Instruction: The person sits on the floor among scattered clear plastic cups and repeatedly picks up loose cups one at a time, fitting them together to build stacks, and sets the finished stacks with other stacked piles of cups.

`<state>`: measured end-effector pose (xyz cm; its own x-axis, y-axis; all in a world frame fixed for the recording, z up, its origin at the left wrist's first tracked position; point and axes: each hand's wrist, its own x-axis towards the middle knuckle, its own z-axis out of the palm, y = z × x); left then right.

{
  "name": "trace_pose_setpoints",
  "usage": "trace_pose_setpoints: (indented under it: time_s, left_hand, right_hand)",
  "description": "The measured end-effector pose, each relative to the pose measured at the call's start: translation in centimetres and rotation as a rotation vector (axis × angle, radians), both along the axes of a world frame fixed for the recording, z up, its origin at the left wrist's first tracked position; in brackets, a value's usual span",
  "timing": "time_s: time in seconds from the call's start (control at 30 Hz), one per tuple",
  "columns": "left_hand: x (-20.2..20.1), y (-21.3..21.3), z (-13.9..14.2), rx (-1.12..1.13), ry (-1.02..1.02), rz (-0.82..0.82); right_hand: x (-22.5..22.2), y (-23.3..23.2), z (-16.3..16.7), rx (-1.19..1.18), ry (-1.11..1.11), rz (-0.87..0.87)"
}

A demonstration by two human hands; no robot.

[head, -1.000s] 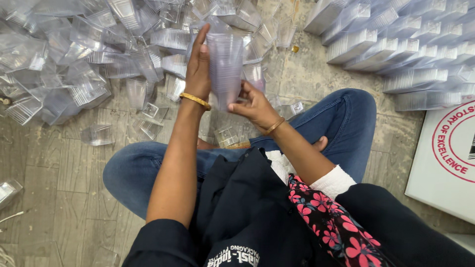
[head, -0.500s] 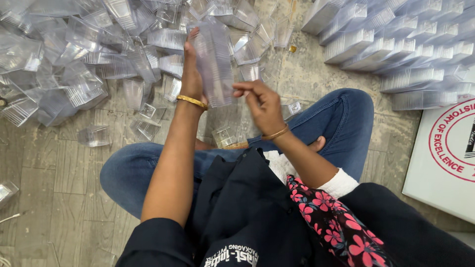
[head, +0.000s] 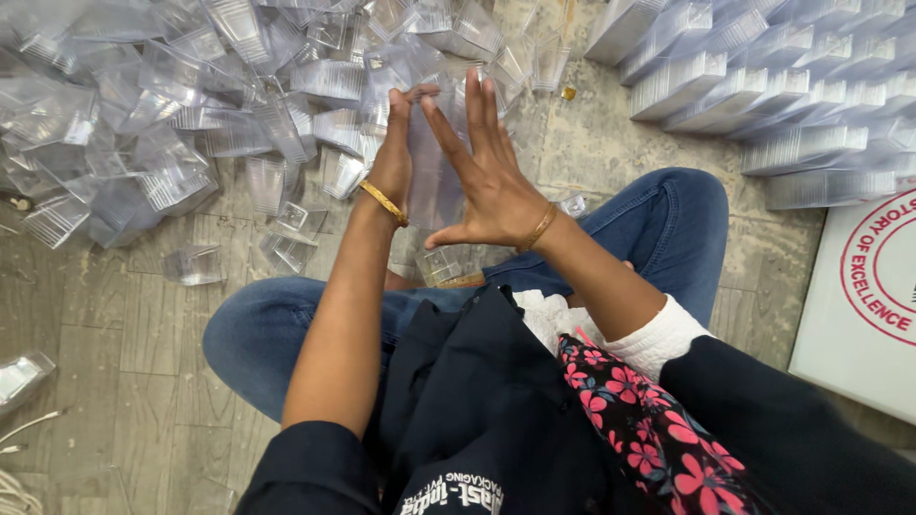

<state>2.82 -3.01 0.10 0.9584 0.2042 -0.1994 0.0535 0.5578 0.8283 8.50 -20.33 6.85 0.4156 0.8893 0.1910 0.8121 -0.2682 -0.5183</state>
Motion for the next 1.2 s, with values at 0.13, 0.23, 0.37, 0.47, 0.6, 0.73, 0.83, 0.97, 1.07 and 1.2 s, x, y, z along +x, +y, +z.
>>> trace_pose_setpoints:
  time_s: [0.13, 0.23, 0.37, 0.47, 0.6, 0.73, 0.83, 0.97, 1.07, 1.2]
  left_hand:
    - [0.0, -0.3, 0.0, -0.027, 0.087, -0.113]
    - [0.2, -0.2, -0.2, 0.09, 0.288, -0.137]
    - [0.3, 1.4, -0.4, 0.133, 0.374, 0.094]
    - [-0.1, 3.1, -0.4, 0.1, 0.281, 0.264]
    - [-1.0, 3.9, -0.5, 0.123, 0.281, 0.312]
    - [-1.6, 4.4, -0.7, 0.145, 0.292, 0.266]
    - [-1.9, 4.5, -1.1, 0.41, 0.274, 0.259]
    - [-2.6, 4.2, -0.5, 0.78, 0.205, 0.291]
    - [-3.4, 3.7, 1.2, 0.952, 0.244, 0.268]
    - [-5.0, 2.6, 3.6, 1.097, 0.197, 0.183]
  right_hand:
    - [-0.1, -1.2, -1.1, 0.154, 0.038, 0.03]
    - [-0.4, -3.0, -3.5, 0.354, 0.504, -0.079]
    - [3.9, -6.6, -8.2, 0.773, 1.105, -0.575]
    - [9.7, -10.7, -10.4, 1.145, 1.379, -1.056]
    - [15.7, -14.6, -10.9, 1.313, 1.335, -1.185]
    - [16.5, -15.1, -11.3, 1.44, 1.253, -1.264]
    - [14.8, -14.3, -12.1, 1.419, 1.296, -1.126]
    - [9.4, -11.4, -12.8, 0.179, 0.861, -0.923]
    - [4.4, -10.0, -12.4, -0.503, 0.194, -0.508]
    - [3.1, -9.4, -12.3, -0.673, 0.206, -0.443]
